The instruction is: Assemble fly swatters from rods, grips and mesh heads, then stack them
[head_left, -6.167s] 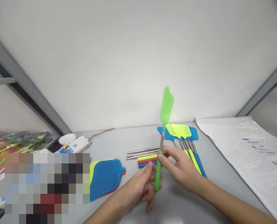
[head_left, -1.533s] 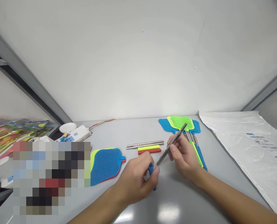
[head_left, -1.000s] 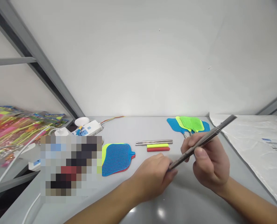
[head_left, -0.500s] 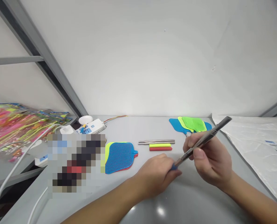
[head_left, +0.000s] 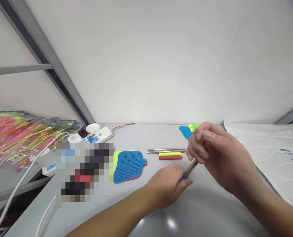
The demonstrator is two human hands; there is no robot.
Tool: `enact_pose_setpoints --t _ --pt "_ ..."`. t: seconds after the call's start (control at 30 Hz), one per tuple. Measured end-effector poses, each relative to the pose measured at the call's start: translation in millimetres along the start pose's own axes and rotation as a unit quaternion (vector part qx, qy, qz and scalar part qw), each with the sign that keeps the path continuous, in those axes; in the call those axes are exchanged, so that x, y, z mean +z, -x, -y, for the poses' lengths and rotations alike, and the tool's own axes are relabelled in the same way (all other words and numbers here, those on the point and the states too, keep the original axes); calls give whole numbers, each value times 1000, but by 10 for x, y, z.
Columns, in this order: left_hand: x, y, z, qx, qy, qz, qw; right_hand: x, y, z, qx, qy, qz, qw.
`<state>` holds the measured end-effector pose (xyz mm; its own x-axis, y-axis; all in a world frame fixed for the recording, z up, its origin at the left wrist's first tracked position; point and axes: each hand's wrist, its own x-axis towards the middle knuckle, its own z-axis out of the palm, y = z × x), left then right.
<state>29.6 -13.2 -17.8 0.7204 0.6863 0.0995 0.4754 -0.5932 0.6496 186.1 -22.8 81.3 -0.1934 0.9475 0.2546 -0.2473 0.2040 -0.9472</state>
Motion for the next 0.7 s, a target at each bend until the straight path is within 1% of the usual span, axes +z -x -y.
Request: enact_pose_setpoints --t 0.07,0.13,0.3,0.43,0.6,0.7 --pt "-7 1 -9 -7 10 3 1000 94 -43 30 31 -54 -15 998" --pt "-16 0 -17 -13 17 4 1000 161 -71 22 44 -76 -17 996" --pt "-15 -5 -21 1 5 7 1000 217 -71 -77 44 -92 -8 995" --pt "-6 -8 -6 12 6 7 1000 221 -52 -158 40 -86 -2 995" --pt "-14 -24 -3 -6 45 13 999 180 -41 -234 41 -64 -14 997" --pt "-6 -32 5 20 52 2 998 154 -15 -272 43 -49 -20 998"
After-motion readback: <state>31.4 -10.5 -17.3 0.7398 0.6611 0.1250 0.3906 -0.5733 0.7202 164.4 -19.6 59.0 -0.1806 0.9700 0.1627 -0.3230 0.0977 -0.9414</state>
